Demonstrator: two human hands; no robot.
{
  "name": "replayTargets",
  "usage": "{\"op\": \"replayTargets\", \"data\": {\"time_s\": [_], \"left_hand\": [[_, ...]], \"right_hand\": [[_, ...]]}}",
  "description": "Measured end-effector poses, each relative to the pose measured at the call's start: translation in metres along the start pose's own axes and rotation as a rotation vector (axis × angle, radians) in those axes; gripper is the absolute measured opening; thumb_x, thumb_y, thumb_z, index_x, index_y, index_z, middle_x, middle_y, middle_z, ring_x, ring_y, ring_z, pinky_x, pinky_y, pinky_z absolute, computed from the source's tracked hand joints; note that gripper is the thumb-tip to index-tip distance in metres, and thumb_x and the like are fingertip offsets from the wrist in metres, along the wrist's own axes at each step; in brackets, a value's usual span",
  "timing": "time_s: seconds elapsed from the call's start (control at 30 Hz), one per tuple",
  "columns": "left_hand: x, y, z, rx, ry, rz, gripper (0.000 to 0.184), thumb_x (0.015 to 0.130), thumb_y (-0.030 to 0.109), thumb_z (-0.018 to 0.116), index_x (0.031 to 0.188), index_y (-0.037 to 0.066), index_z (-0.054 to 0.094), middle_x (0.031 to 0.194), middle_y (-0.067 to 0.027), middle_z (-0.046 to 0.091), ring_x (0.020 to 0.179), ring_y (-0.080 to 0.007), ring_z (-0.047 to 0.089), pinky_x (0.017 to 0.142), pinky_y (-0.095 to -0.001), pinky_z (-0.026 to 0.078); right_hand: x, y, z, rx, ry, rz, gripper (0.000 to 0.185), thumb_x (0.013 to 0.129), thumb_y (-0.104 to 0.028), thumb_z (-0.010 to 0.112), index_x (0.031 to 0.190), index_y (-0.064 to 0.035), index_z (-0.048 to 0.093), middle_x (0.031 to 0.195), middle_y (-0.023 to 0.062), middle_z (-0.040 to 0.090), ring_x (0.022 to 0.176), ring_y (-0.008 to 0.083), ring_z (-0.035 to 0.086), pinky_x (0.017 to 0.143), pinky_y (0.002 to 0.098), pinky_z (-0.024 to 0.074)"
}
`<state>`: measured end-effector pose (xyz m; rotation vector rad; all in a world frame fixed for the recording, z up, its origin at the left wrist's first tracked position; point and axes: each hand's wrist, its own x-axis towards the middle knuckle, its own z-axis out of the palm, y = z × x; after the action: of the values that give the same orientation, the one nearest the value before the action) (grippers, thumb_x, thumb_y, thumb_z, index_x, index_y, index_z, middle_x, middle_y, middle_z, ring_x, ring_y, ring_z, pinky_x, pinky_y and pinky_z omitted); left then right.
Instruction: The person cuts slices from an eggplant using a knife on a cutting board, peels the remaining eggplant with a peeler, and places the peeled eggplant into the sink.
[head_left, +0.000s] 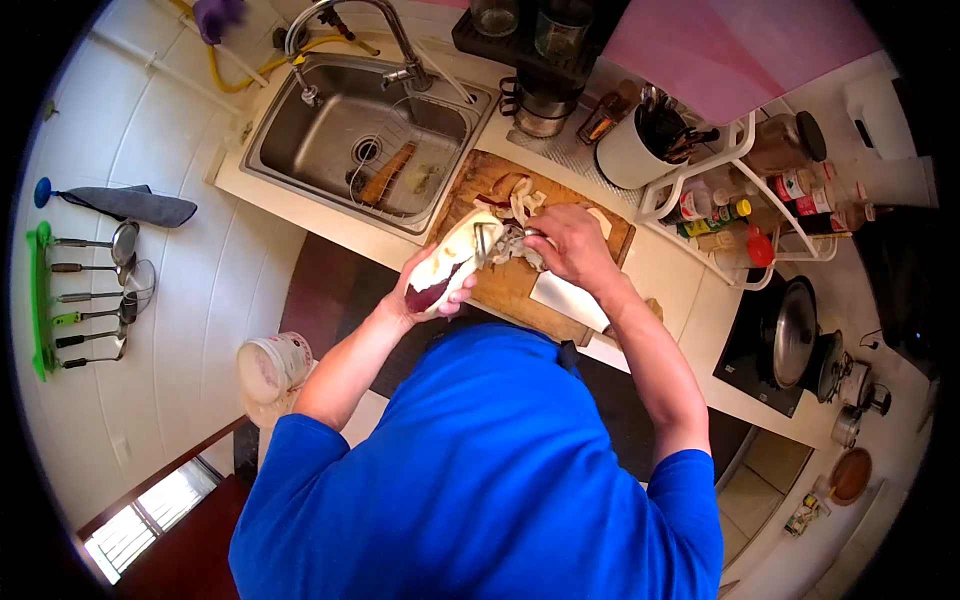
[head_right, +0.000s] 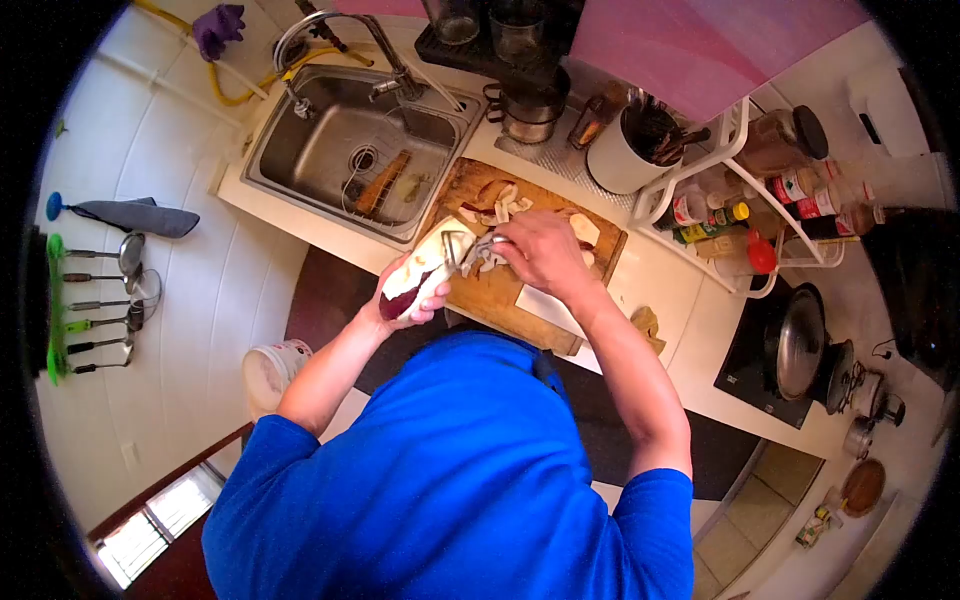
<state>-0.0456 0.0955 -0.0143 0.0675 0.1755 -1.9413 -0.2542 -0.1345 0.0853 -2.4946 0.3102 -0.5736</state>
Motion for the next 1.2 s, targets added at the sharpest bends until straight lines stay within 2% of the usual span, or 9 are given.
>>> {"op": "replayTargets", "data": {"time_s": [0.1,0.17,0.5,0.57,0.63,0.7,0.83,1.0,1.2], "left_hand": [[-0.002,-0.004,0.010,-0.093,-0.094,0.011,0.063,0.103,0.054,0.044,0.146,0.009,0.043,0.108,-0.0214,0.056,0.086,-0.0286,0.058,0.058,-0.0351,0.053],[-0.004,0.007,0.007,-0.053,-0.155,-0.001,0.063,0.103,0.054,0.044,0.146,0.008,0.044,0.109,-0.0213,0.055,0.085,-0.0286,0.058,0.057,-0.0352,0.053],[0.001,0.005,0.004,0.017,-0.029,0.012,0.065,0.102,0.056,0.045,0.146,0.007,0.045,0.113,-0.0217,0.058,0.087,-0.0281,0.060,0.062,-0.0357,0.053],[-0.001,0.006,0.006,0.001,-0.036,0.016,0.066,0.102,0.056,0.045,0.146,0.007,0.045,0.112,-0.0210,0.058,0.085,-0.0275,0.060,0.062,-0.0358,0.054],[-0.005,0.010,0.012,0.032,-0.082,0.046,0.065,0.102,0.056,0.046,0.146,0.008,0.045,0.110,-0.0199,0.058,0.085,-0.0266,0.061,0.063,-0.0358,0.054],[-0.011,0.013,0.012,0.045,0.001,0.109,0.064,0.103,0.055,0.044,0.149,0.011,0.042,0.110,-0.0211,0.055,0.082,-0.0284,0.058,0.059,-0.0364,0.054],[0.000,0.019,0.012,0.189,0.129,0.141,0.065,0.102,0.057,0.045,0.146,0.009,0.046,0.112,-0.0211,0.062,0.088,-0.0298,0.064,0.059,-0.0367,0.056],[0.011,0.025,0.018,0.420,0.298,0.071,0.064,0.101,0.054,0.051,0.138,0.002,0.052,0.107,-0.0207,0.066,0.079,-0.0314,0.069,0.059,-0.0402,0.062],[0.009,0.035,0.025,0.521,0.419,0.089,0.059,0.102,0.050,0.051,0.131,-0.001,0.057,0.097,-0.0173,0.071,0.075,-0.0274,0.072,0.059,-0.0414,0.061]], "right_hand": [[-0.016,0.029,0.017,0.107,0.006,0.022,0.022,0.090,-0.021,0.070,0.102,-0.0025,0.070,0.089,0.0160,0.067,0.082,0.0353,0.065,0.074,0.0420,0.0507],[-0.033,0.058,0.013,0.009,-0.014,0.332,0.024,0.089,-0.024,0.072,0.102,-0.0043,0.072,0.092,0.0155,0.069,0.086,0.0381,0.065,0.076,0.0448,0.0520],[0.011,-0.001,0.015,-0.021,0.011,-0.051,0.022,0.089,-0.023,0.071,0.096,-0.0025,0.069,0.082,0.0134,0.064,0.078,0.0365,0.062,0.072,0.0433,0.0504],[-0.002,0.025,0.017,0.095,0.039,0.102,0.021,0.088,-0.023,0.071,0.098,-0.0041,0.070,0.084,0.0131,0.065,0.080,0.0364,0.063,0.072,0.0435,0.0506],[-0.021,0.045,0.006,-0.130,-0.043,0.321,0.017,0.089,-0.022,0.070,0.096,-0.0057,0.072,0.089,0.0150,0.069,0.085,0.0359,0.067,0.074,0.0444,0.0528],[-0.032,0.048,0.008,-0.063,0.104,0.398,0.016,0.090,-0.020,0.069,0.096,-0.0054,0.072,0.088,0.0155,0.069,0.083,0.0367,0.067,0.073,0.0450,0.0530],[-0.014,0.004,0.001,0.020,0.025,0.155,0.020,0.089,-0.022,0.071,0.095,-0.0034,0.071,0.086,0.0149,0.068,0.080,0.0366,0.066,0.071,0.0436,0.0522],[0.022,-0.033,-0.002,-0.037,-0.117,-0.105,0.019,0.088,-0.023,0.072,0.093,-0.0047,0.070,0.081,0.0134,0.065,0.077,0.0356,0.064,0.068,0.0452,0.0504],[0.000,0.014,-0.005,-0.095,-0.054,-0.009,0.019,0.084,-0.021,0.074,0.091,-0.0038,0.070,0.081,0.0129,0.066,0.078,0.0356,0.064,0.069,0.0452,0.0511]]}}
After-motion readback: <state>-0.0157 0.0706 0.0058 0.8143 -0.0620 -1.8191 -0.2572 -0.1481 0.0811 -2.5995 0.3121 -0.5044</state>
